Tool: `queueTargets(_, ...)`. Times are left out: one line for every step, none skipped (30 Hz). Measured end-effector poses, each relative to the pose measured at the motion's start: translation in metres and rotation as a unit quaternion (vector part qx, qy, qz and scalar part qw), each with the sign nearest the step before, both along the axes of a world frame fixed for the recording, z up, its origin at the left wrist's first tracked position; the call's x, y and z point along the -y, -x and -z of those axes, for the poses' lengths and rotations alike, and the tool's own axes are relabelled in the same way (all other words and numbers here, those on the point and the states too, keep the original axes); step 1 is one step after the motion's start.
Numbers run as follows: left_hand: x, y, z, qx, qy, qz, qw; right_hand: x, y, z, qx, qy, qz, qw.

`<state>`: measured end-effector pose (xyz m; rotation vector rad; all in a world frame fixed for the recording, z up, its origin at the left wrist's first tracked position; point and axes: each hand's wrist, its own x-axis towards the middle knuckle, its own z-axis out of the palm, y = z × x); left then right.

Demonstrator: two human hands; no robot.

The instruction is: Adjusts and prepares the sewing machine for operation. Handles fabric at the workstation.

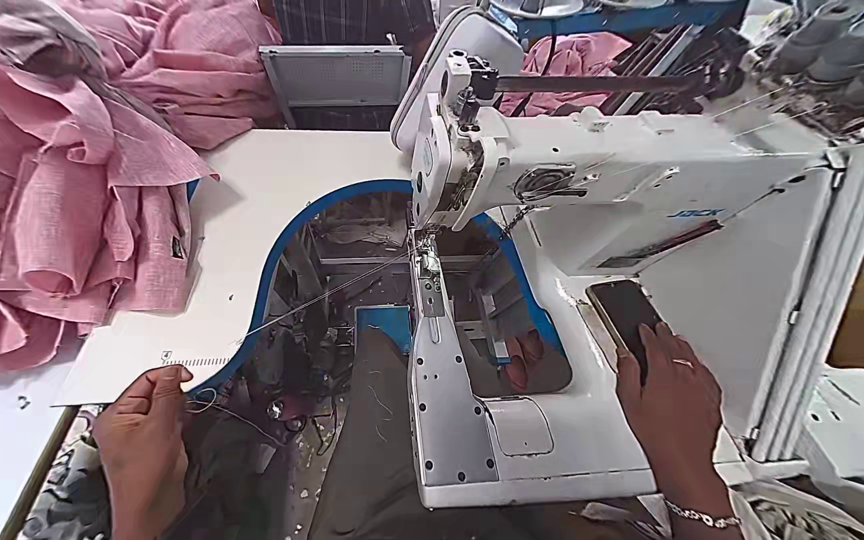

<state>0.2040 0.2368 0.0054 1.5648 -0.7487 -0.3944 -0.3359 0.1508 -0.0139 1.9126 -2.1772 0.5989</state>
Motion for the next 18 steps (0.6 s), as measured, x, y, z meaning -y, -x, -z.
queueTargets(0.006,0.004,0.007,0.078,-0.048,-0.032,0.995,0.001,0.000,0.000,-0.003,0.001,0.000,1.000)
queueTargets(0.012,0.013,0.012,0.133,-0.085,-0.032,0.987,0.001,0.000,0.000,-0.005,0.001,0.002,1.000)
queueTargets(0.022,0.027,0.015,0.159,-0.099,0.000,0.982,0.001,0.000,0.001,-0.004,0.001,0.003,1.000)
queueTargets(0.037,0.047,0.017,0.153,-0.089,0.052,0.983,0.001,0.000,0.002,-0.003,0.000,0.005,1.000)
queueTargets(0.056,0.071,0.021,0.133,-0.060,0.107,0.984,0.001,0.001,0.002,-0.003,-0.001,0.004,1.000)
queueTargets(0.080,0.096,0.025,0.099,-0.033,0.158,0.982,0.001,0.001,0.002,-0.001,-0.001,0.004,1.000)
queueTargets(0.106,0.119,0.029,0.057,-0.021,0.203,0.977,0.001,0.002,0.002,0.002,-0.003,0.004,1.000)
queueTargets(0.133,0.138,0.033,0.007,-0.015,0.236,0.972,0.000,0.002,0.002,0.003,-0.003,0.002,1.000)
queueTargets(0.158,0.155,0.034,-0.049,-0.021,0.260,0.964,0.000,0.002,0.003,0.005,-0.001,0.001,1.000)
queueTargets(0.178,0.168,0.035,-0.095,-0.028,0.271,0.958,-0.001,0.002,0.003,0.007,0.001,-0.001,1.000)
queueTargets(0.193,0.180,0.036,-0.115,-0.029,0.263,0.957,-0.001,0.002,0.003,0.008,0.004,-0.003,1.000)
queueTargets(0.204,0.188,0.036,-0.110,-0.033,0.242,0.963,-0.001,0.002,0.002,0.008,0.007,-0.004,1.000)
queueTargets(0.210,0.193,0.036,-0.088,-0.041,0.219,0.971,-0.002,0.002,0.002,0.007,0.008,-0.003,1.000)
queueTargets(0.213,0.195,0.034,-0.048,-0.057,0.197,0.977,-0.001,0.001,0.002,0.007,0.008,-0.001,1.000)
queueTargets(0.214,0.196,0.029,0.002,-0.081,0.188,0.979,0.000,0.000,0.002,0.006,0.007,0.001,1.000)
queueTargets(0.214,0.196,0.025,0.038,-0.106,0.198,0.974,0.000,-0.001,0.002,0.004,0.006,0.003,1.000)
queueTargets(0.213,0.194,0.023,0.050,-0.127,0.224,0.965,0.000,-0.001,0.002,0.004,0.005,0.005,1.000)
queueTargets(0.212,0.192,0.024,0.024,-0.135,0.256,0.957,-0.002,-0.002,0.001,0.004,0.006,0.006,1.000)
